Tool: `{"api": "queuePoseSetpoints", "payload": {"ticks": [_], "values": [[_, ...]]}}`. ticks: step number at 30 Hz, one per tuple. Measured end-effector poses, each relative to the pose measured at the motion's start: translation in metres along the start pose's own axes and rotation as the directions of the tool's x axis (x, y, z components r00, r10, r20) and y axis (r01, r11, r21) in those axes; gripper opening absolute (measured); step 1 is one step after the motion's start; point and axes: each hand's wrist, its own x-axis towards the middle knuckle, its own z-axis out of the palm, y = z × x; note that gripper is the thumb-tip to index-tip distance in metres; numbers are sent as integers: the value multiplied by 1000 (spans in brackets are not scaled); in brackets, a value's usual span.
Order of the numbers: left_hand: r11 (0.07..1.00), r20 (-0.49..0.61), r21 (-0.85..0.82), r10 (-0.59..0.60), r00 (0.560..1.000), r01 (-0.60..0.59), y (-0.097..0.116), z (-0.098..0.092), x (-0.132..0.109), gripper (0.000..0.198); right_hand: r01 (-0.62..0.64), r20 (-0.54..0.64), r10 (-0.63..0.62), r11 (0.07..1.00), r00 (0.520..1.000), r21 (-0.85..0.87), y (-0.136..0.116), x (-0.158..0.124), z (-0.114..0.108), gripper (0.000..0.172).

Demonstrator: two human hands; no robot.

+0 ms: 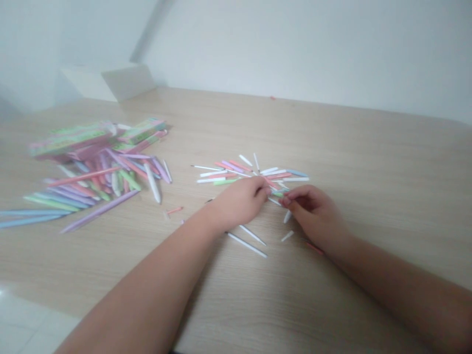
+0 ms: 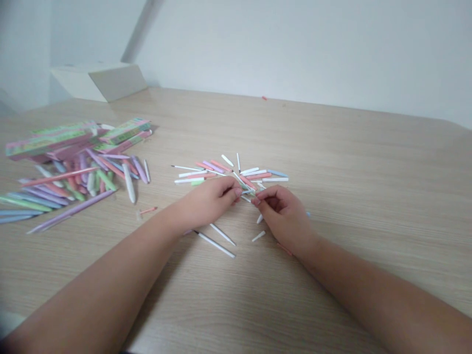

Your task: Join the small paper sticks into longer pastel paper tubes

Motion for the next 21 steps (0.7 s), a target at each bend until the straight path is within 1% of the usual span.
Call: {"api": "queuePoseSetpoints", "payload": {"ticks": [3, 6, 8, 11, 13, 17, 21], "values": [[997, 14, -78, -9, 1000, 10, 0, 2, 0, 27, 20, 27, -21, 1000, 999, 21, 2, -2, 1, 13], [997, 11, -80, -7, 1000, 8, -1, 4, 0, 25, 46, 65, -47, 999, 997, 25, 6, -3, 0, 23], [997, 19, -82, 1, 1000, 1, -2, 4, 0, 23, 77, 94, -75, 997, 993, -23, 7, -2, -1, 23], [996, 16, -91, 17, 1000, -16, -2, 4, 0, 19, 138, 124, -122, 982, 985, -129, 7, -2, -3, 17], [995, -2, -101, 24, 1000, -24, -2, 4, -1, 18, 160, 128, -141, 975, 982, -152, 6, -1, -4, 16], [991, -37, -129, 29, 999, -34, 0, 3, -1, 12, 183, 110, -170, 975, 979, -124, 7, -2, -5, 15], [990, -59, -136, 24, 998, -32, 0, 2, -2, 7, 197, 87, -187, 971, 979, -133, 10, -2, -5, 17]]}}
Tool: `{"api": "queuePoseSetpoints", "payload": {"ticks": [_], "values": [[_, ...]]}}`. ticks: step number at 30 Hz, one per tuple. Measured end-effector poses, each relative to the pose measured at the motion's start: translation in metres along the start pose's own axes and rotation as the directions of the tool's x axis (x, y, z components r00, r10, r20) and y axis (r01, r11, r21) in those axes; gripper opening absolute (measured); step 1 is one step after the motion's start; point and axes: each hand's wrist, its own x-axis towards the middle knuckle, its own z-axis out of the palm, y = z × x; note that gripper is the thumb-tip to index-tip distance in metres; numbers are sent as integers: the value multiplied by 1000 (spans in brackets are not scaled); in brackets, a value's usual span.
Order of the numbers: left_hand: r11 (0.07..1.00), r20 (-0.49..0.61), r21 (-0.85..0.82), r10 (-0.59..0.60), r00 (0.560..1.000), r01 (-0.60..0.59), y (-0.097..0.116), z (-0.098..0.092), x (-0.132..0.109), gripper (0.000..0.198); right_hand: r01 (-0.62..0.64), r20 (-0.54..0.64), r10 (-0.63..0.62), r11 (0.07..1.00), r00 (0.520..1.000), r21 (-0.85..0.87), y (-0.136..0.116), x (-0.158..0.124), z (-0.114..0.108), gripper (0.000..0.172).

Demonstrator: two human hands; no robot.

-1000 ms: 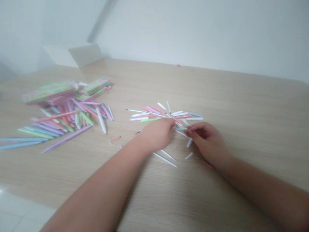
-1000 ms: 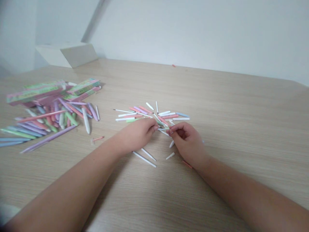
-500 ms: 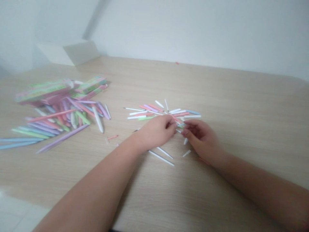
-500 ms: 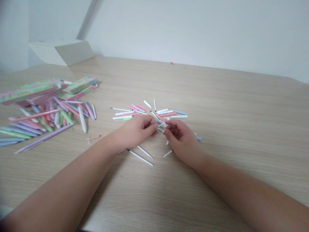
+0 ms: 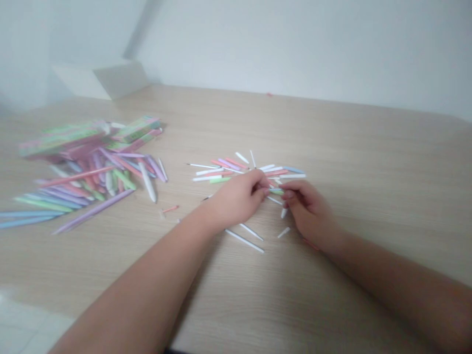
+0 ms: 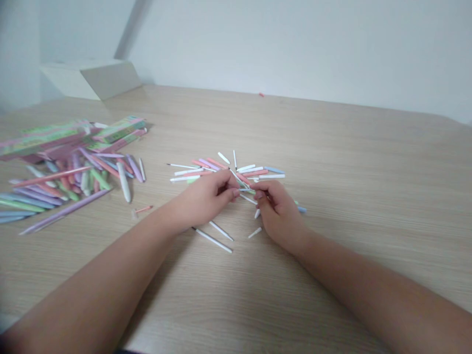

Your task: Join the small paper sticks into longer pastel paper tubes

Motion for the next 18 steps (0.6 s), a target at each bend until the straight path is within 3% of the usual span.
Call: {"api": "queuePoseSetpoints", "payload": {"ticks": [12, 18], "values": [[998, -16, 10, 67, 998, -66, -3, 2, 0, 8, 11, -24, -12, 1000, 1000, -29, 3, 0, 1, 17], [998, -20, 31, 63, 998, -63, -3, 1, 0, 9, -41, -31, 39, 997, 999, -72, -1, -1, 1, 18]]}}
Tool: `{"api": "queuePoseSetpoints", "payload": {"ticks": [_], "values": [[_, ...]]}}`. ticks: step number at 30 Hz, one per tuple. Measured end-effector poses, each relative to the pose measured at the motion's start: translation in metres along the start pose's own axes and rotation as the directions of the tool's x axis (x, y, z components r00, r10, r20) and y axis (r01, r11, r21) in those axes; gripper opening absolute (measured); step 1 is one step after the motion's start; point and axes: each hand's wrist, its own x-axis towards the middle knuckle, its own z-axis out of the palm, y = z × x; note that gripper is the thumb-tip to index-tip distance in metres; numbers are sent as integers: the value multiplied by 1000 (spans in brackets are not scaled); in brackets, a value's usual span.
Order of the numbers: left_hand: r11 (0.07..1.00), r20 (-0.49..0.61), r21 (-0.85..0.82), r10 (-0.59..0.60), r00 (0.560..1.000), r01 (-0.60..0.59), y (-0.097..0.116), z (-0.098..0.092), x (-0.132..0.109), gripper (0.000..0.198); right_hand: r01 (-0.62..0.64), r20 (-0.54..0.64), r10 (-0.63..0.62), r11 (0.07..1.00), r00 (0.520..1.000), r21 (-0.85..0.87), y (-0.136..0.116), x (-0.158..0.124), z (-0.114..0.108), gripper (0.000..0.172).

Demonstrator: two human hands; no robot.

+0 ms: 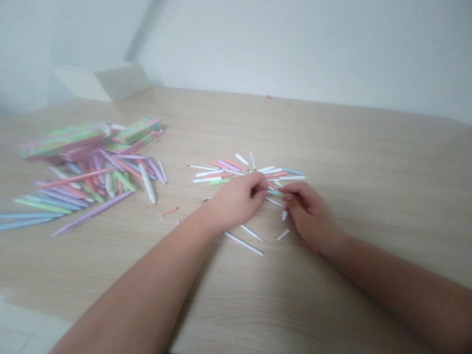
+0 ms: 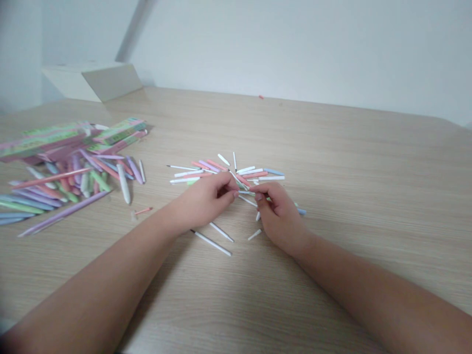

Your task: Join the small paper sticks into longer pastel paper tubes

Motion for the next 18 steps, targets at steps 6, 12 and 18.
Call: {"api": "queuePoseSetpoints", "payload": {"ticks": [6, 12, 18], "values": [[999, 9, 33, -3, 1000, 3, 0, 0, 0, 11, -32, 33, 32, 999, 999, 8, -1, 1, 0, 16], [999, 13, -26, -22, 1000, 23, -2, 6, 0, 11, -95, 4, 96, 982, 995, 164, -1, 2, 4, 17], [920, -27, -377, -124, 992, 104, -8, 19, 7, 17, -133, 10, 135, 956, 991, 262, -5, 5, 4, 21]]}}
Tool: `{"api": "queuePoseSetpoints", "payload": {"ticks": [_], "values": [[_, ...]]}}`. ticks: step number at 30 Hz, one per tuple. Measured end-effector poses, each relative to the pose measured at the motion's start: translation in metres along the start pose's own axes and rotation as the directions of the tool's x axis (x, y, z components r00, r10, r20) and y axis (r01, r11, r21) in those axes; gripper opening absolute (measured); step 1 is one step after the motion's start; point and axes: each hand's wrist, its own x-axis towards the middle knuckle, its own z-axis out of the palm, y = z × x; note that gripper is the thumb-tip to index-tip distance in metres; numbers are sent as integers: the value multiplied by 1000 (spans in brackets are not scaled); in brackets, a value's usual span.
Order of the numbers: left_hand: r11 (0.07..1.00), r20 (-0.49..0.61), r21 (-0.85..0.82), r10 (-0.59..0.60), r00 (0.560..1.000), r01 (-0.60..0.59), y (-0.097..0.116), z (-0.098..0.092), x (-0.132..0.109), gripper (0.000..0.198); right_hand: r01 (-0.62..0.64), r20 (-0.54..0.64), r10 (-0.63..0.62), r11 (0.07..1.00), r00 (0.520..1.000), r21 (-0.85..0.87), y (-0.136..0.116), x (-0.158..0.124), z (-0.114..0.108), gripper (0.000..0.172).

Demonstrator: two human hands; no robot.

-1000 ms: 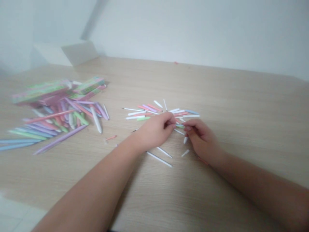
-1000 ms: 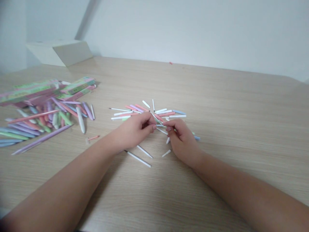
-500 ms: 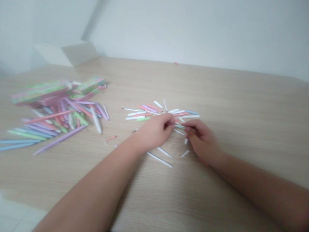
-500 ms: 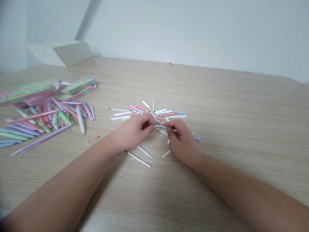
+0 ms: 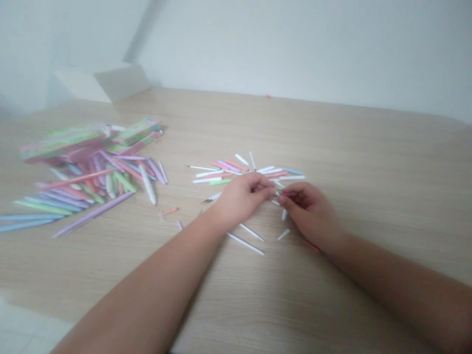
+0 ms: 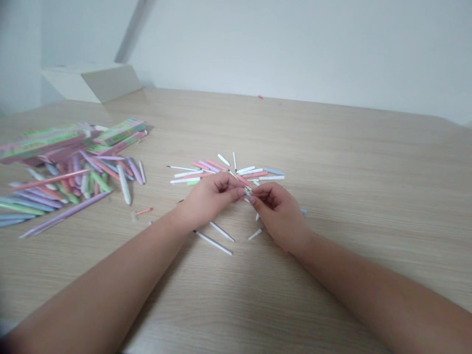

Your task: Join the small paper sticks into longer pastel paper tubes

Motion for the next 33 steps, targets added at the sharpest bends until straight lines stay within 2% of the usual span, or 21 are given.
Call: {"api": "queuePoseSetpoints", "payload": {"ticks": [5, 8, 12, 14, 16, 19, 23, 27, 33], "values": [[988, -52, -155, 14, 999, -22, -4, 11, 1, 21, 4, 13, -5, 998, 1000, 66, -2, -2, 3, 22], [980, -85, -198, 20, 996, -37, -3, 14, -1, 21, 4, 53, -5, 1000, 999, 7, -11, 0, 1, 23], [989, -144, -150, -10, 990, -12, -1, 13, -1, 23, 87, 36, -81, 971, 996, -223, -39, 10, -22, 19], [995, -149, -103, -8, 989, -7, 1, 13, -1, 23, 123, 61, -107, 896, 992, -427, -52, 15, -41, 16], [997, -147, -74, 1, 989, -12, 2, 12, -2, 22, 144, 159, -56, 771, 986, -620, -58, 16, -61, 16], [998, -143, -63, 8, 990, -17, 2, 13, -2, 22, 176, 247, 26, 630, 969, -757, -49, 10, -86, 20], [1000, -143, -25, 14, 990, -18, 1, 13, -3, 21, 262, 348, 53, 556, 936, -789, -26, -5, -103, 20], [1000, -135, -17, 4, 991, -6, 2, 12, -3, 21, 321, 391, 25, 522, 920, -790, -13, -9, -102, 22], [999, -142, -40, -9, 990, 3, -2, 12, -2, 20, 438, 488, -4, 444, 873, -781, -7, 0, -98, 22]]}}
